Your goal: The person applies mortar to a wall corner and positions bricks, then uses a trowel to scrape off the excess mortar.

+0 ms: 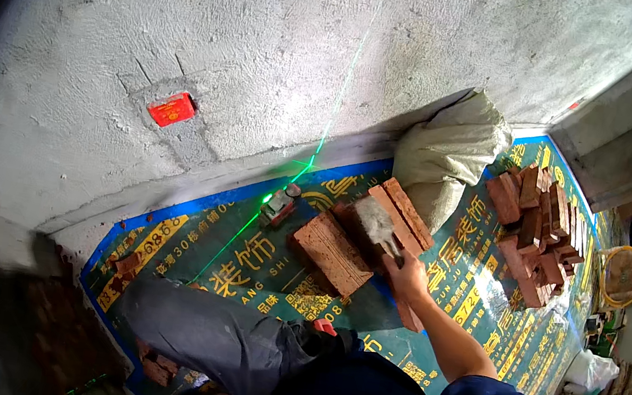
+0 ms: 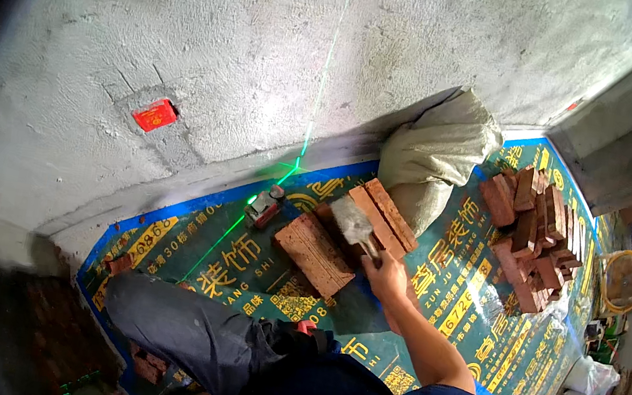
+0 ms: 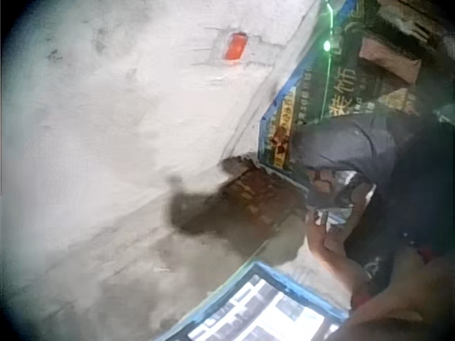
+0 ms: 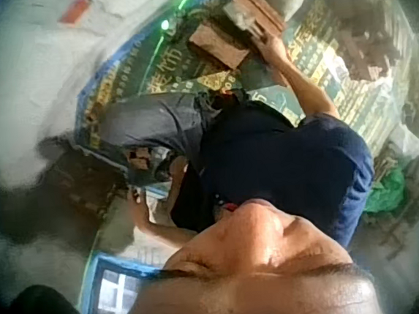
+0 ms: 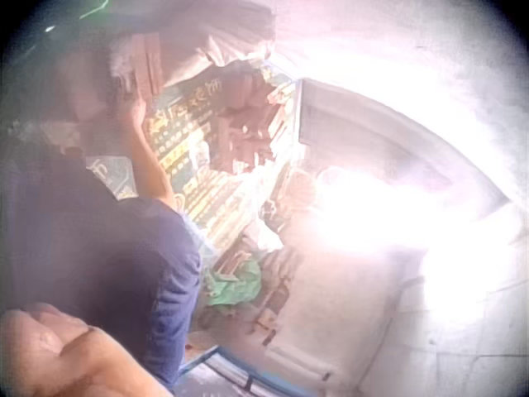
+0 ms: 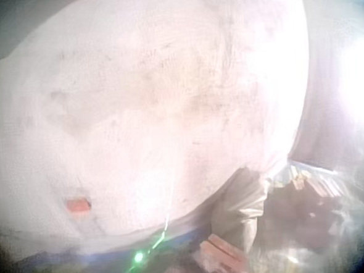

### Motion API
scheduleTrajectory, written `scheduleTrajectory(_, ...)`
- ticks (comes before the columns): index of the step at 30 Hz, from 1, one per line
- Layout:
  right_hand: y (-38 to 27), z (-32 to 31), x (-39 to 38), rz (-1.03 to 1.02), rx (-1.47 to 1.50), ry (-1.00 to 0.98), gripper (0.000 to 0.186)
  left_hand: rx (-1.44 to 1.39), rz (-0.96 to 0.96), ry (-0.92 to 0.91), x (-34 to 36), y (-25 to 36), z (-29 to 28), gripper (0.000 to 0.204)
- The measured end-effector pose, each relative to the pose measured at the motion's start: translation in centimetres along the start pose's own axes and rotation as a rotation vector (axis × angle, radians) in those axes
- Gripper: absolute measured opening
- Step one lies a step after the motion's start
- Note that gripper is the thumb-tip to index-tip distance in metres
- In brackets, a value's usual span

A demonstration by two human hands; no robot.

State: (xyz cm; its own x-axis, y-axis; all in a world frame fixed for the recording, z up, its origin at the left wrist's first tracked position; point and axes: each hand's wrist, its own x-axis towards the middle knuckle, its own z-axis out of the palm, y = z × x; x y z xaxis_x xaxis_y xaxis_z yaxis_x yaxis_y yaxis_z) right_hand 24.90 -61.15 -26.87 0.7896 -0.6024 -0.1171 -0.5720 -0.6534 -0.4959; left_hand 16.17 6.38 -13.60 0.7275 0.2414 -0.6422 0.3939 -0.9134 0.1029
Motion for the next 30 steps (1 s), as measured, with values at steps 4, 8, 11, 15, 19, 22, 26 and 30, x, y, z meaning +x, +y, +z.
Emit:
scheduleTrajectory(4, 5.4, 0.1, -1.7, 0.218, -0.008, 0.045, 0.048, -0.039, 0.028, 0.041, -1.5, 2.9, -0.7, 0.057)
scheduleTrajectory(8, 7.8, 2.9, -2.3, 0.17, 0.034, 0.149, 0.045, -0.029, 0.061, 0.016, -1.7, 3.0, -0.9, 0.056)
scheduleTrajectory(11, 5.5, 4.5, -2.1, 0.173, 0.162, 0.162, 0.042, -0.042, 0.066, 0.033, -1.6, 2.7, -1.0, 0.057)
scheduleTrajectory(15, 3.7, 5.6, -2.8, 0.197, 0.186, 0.187, 0.045, -0.039, 0.059, 0.028, -2.1, 3.7, -1.3, 0.059)
scheduleTrajectory(19, 2.9, 5.2, -3.7, 0.168, 0.122, 0.1, 0.05, -0.065, 0.118, 0.011, -1.9, 2.9, -0.8, 0.06)
scheduleTrajectory(22, 2.9, 4.9, -3.4, 0.078, 0.067, 0.119, 0.052, -0.169, 0.072, -0.008, -2.7, 4.5, -1.6, 0.061)
scheduleTrajectory(26, 4.4, 3.9, -3.1, 0.053, -0.03, 0.115, 0.06, -0.152, 0.035, 0.003, -2.3, 3.2, -1.0, 0.058)
scheduleTrajectory(30, 3.5, 3.7, -3.0, 0.06, 0.044, 0.101, 0.066, -0.201, 0.046, 0.044, -2.7, 4.0, -0.9, 0.053)
